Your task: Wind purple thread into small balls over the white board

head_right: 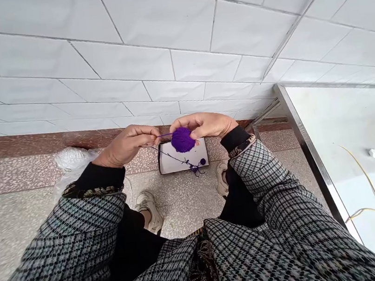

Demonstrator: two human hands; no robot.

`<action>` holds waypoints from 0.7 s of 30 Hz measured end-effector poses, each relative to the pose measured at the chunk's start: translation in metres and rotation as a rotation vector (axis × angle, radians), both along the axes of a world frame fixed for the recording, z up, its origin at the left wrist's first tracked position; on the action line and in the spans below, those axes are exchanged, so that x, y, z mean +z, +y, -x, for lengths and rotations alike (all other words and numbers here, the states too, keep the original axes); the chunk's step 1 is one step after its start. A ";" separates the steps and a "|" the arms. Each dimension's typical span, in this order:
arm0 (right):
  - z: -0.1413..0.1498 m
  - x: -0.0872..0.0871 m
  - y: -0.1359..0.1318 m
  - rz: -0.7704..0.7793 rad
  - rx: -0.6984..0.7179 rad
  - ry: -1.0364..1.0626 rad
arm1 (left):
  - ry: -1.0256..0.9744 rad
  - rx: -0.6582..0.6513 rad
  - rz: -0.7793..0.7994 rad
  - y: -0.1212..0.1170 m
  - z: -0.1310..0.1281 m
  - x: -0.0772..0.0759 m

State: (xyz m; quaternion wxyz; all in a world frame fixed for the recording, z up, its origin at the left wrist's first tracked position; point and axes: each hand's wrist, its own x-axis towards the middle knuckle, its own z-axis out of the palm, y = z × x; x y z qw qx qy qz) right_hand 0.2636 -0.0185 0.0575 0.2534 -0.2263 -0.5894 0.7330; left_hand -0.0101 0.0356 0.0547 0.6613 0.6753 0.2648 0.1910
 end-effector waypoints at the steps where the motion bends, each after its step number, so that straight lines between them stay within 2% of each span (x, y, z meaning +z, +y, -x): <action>1: -0.002 -0.002 0.000 0.017 -0.022 0.062 | -0.011 -0.001 0.013 -0.001 -0.003 -0.001; 4: -0.002 -0.002 0.004 0.045 -0.167 0.200 | -0.034 0.004 0.034 -0.007 -0.011 -0.004; 6: 0.004 0.003 0.009 0.016 -0.400 0.228 | -0.025 -0.016 0.030 -0.010 -0.018 -0.005; 8: 0.015 0.008 0.016 -0.049 -0.705 0.210 | -0.001 -0.069 0.013 -0.013 -0.023 -0.005; 10: 0.025 0.010 0.021 -0.128 -0.896 0.057 | 0.034 -0.157 -0.024 -0.015 -0.025 -0.002; 11: 0.028 0.009 0.023 -0.167 -0.896 -0.083 | 0.044 -0.189 -0.043 -0.015 -0.025 0.000; 12: 0.029 0.008 0.023 -0.198 -0.822 -0.244 | 0.041 -0.197 -0.055 -0.014 -0.024 0.002; 14: 0.025 0.008 0.020 -0.207 -0.495 -0.484 | 0.014 -0.147 -0.054 -0.010 -0.020 0.004; 16: 0.016 0.010 0.013 -0.151 -0.151 -0.479 | -0.009 -0.067 -0.029 -0.004 -0.016 0.004; 17: 0.011 0.012 0.009 -0.118 -0.057 -0.406 | -0.014 -0.044 -0.015 -0.002 -0.014 0.003; 18: 0.009 0.014 0.006 -0.094 -0.040 -0.314 | -0.021 -0.034 -0.003 -0.001 -0.014 0.001; 19: 0.008 0.016 0.003 -0.084 -0.102 -0.221 | -0.032 -0.033 0.007 0.000 -0.014 -0.001; 21: 0.013 0.019 0.002 -0.106 -0.389 -0.051 | -0.063 -0.045 0.021 -0.002 -0.017 -0.004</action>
